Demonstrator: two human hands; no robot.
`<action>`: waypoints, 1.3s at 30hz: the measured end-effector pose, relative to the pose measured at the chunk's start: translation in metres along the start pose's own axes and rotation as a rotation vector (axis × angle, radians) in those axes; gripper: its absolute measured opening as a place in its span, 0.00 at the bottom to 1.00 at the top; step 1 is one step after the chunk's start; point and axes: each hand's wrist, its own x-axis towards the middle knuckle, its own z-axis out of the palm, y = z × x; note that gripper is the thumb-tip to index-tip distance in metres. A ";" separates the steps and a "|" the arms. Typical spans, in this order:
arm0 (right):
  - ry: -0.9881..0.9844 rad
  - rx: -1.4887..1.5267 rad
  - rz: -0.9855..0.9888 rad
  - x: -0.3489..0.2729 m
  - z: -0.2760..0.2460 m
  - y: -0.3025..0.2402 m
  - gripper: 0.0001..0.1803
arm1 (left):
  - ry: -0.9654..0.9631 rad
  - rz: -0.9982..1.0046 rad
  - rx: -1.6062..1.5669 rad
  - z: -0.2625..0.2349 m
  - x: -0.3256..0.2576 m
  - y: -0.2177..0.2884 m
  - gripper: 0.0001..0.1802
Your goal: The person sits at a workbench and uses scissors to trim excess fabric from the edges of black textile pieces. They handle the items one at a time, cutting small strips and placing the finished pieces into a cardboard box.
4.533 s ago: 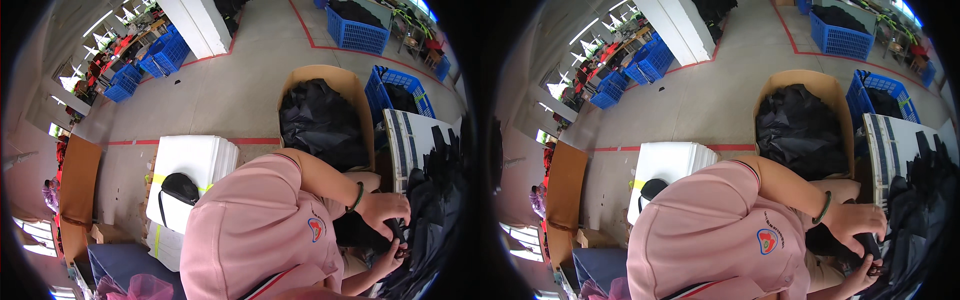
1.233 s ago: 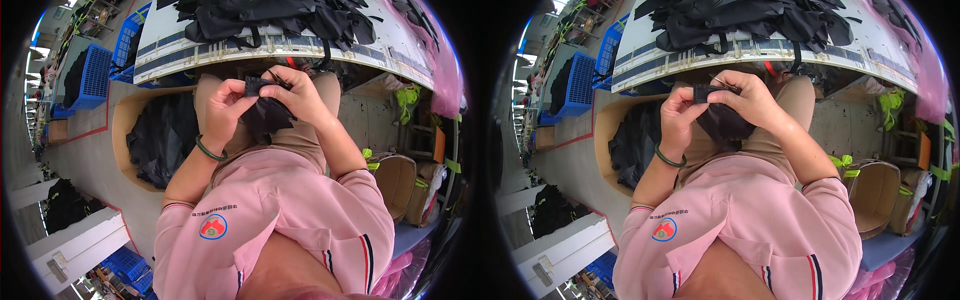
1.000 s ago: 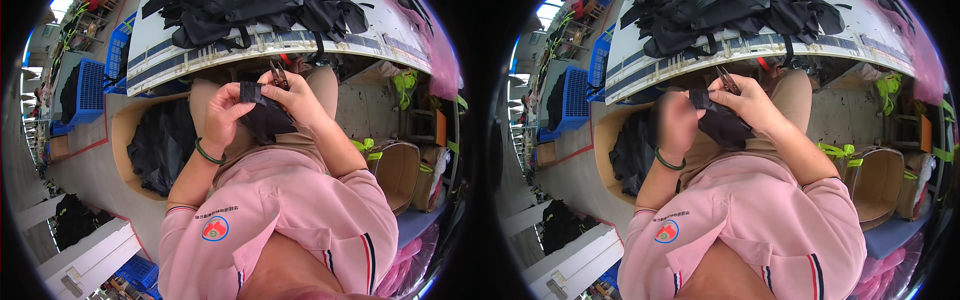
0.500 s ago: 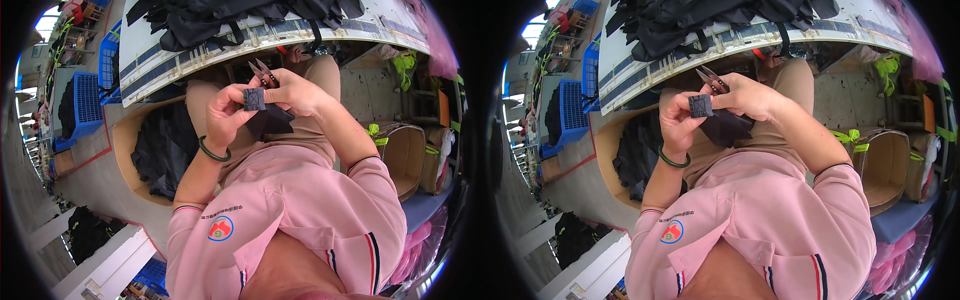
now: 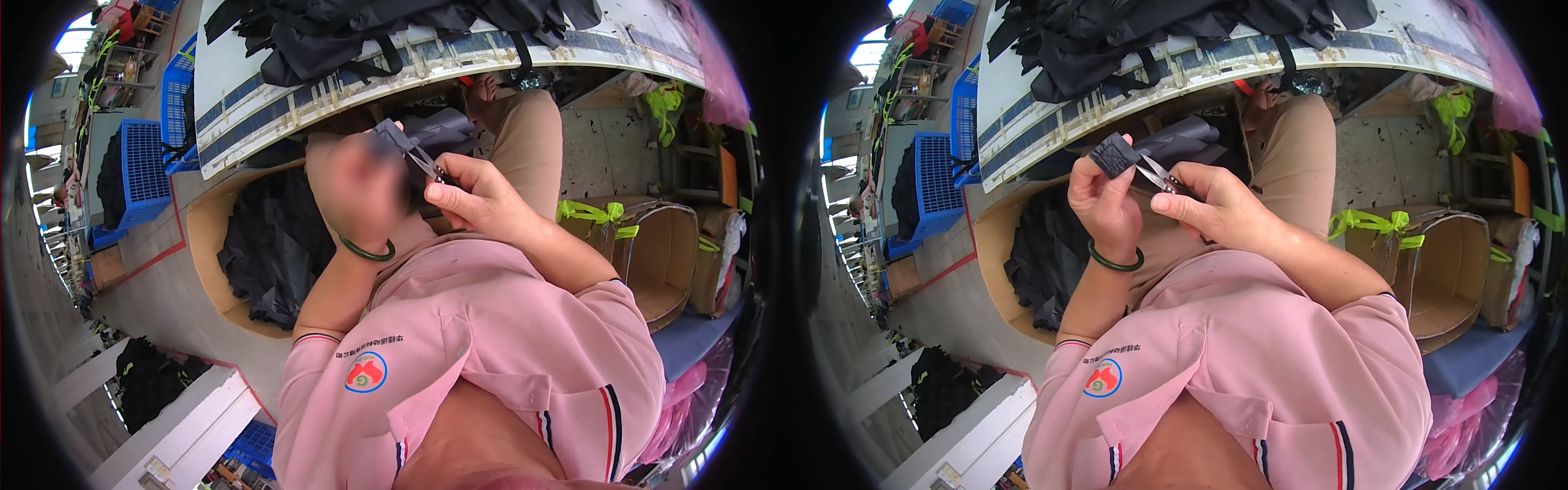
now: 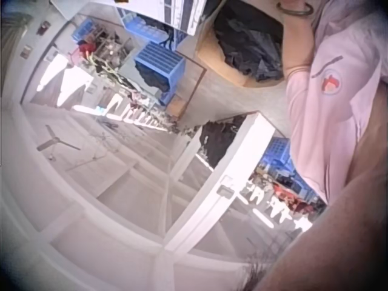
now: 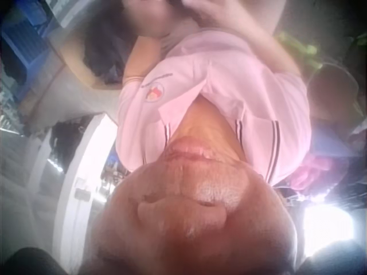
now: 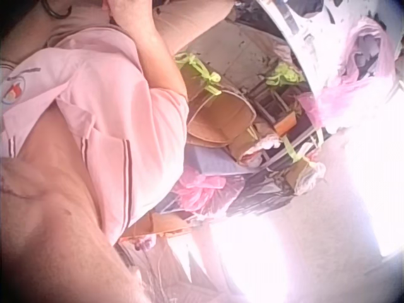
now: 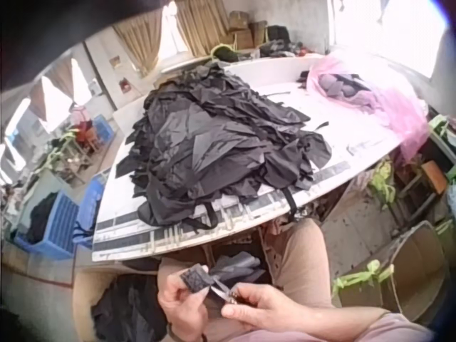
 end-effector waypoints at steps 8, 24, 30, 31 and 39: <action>0.136 -0.204 -0.181 0.009 0.007 0.004 0.21 | -0.111 0.061 0.043 -0.005 -0.006 -0.011 0.12; 0.252 -0.409 -0.357 0.004 0.010 -0.001 0.21 | -0.135 0.130 0.077 0.000 -0.006 -0.006 0.09; 0.258 -0.460 -0.404 0.004 0.008 -0.001 0.21 | -0.194 0.161 0.146 -0.002 -0.005 -0.006 0.08; 0.257 -0.457 -0.402 0.004 0.008 -0.001 0.21 | -0.192 0.146 0.140 -0.003 -0.006 -0.006 0.08; 0.260 -0.401 -0.326 0.001 0.007 0.000 0.20 | -0.187 0.196 0.128 -0.001 -0.004 -0.008 0.09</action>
